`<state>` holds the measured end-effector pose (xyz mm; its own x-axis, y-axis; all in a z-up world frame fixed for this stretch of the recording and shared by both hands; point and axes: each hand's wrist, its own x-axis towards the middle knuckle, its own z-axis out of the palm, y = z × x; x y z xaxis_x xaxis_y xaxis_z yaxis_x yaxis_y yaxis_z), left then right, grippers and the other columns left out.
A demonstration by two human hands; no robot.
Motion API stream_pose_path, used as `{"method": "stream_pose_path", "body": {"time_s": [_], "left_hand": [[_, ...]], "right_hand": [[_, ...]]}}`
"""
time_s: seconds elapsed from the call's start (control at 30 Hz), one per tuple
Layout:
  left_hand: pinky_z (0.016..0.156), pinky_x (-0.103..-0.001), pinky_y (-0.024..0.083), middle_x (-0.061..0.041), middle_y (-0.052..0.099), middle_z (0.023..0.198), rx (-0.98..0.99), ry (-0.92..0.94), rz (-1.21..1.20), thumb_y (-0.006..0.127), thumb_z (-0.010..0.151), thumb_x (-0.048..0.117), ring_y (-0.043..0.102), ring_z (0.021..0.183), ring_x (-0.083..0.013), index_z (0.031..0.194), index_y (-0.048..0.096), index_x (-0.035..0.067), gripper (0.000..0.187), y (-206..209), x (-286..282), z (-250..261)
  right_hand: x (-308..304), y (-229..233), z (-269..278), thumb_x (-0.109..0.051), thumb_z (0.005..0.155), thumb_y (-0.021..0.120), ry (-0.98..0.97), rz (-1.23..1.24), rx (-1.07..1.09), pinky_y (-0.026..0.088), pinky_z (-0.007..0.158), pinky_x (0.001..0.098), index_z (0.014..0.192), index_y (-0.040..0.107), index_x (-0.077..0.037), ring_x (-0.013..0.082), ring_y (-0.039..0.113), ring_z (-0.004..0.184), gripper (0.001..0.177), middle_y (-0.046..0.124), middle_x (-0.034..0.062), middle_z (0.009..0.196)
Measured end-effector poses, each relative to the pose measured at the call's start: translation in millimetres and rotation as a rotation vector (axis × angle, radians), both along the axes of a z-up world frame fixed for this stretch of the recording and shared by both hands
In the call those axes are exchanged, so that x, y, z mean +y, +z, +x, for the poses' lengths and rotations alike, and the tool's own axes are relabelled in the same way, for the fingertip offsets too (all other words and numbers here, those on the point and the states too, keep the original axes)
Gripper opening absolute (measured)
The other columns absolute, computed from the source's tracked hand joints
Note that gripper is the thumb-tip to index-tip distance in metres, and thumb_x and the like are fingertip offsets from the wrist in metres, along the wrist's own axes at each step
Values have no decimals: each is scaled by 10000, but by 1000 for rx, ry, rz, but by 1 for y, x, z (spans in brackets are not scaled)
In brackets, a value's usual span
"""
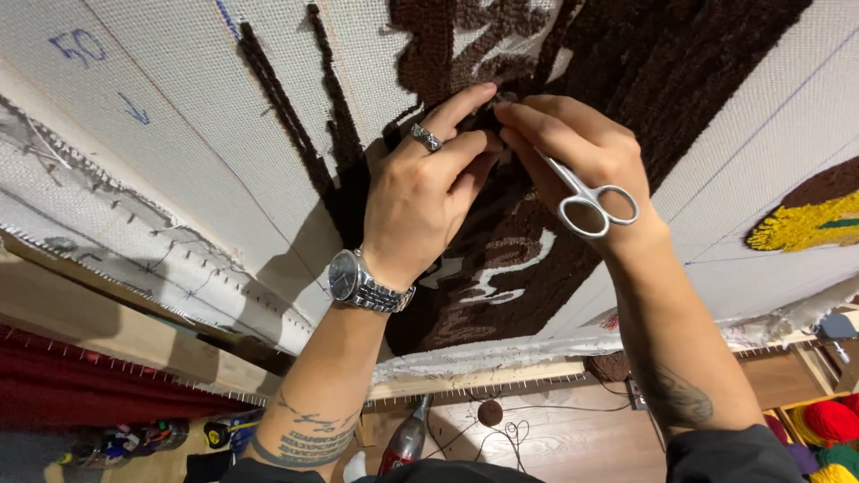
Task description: Trimming excess yarn and refining the pile of a tufted rug on a frame using scissors.
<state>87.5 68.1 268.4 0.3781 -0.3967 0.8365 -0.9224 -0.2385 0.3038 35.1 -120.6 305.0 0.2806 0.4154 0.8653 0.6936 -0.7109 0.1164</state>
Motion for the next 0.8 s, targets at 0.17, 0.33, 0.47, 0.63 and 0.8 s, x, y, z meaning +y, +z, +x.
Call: {"method": "stream_pose_path", "body": {"time_s": [0.17,0.33,0.47,0.63,0.8], "left_hand": [[919,-295,628,-45,529,1564,-46,17,-2,687,904,-63,756,1064,-216,1062,711,-10,168,-10,-2,7],[829,-304,612,-82,554,1540,89,0,35,674,885,-65,756,919,-204,1026,713,-45,148,6,4,-2],[989,-303,615,-62,577,1505,-20,-38,-46,698,932,-26,743,1153,-228,1109,717,-25,177,2,2,-1],[990,-308,608,-65,629,1446,-1,-35,-70,720,933,-15,741,1164,-238,1101,740,2,170,9,3,-9],[955,-298,631,-86,695,1328,-31,-40,-170,773,973,35,759,1107,-231,1081,757,34,109,6,-6,-2]], "right_hand": [[16,-24,10,46,1082,723,-194,260,-24,604,685,322,1136,658,21,247,763,844,88,738,156,1017],[14,-6,1,32,1067,694,-75,181,9,588,725,336,1162,654,36,286,732,865,103,717,200,1031],[12,3,-14,12,1073,658,-36,88,13,591,799,330,1168,654,50,317,728,934,103,715,227,1081],[-17,-51,13,-79,1177,576,109,392,-13,596,787,263,1187,633,52,198,752,893,143,750,167,1094],[-17,-64,15,-152,1180,551,128,551,43,555,749,229,1166,613,60,141,697,805,221,750,154,1019]]}}
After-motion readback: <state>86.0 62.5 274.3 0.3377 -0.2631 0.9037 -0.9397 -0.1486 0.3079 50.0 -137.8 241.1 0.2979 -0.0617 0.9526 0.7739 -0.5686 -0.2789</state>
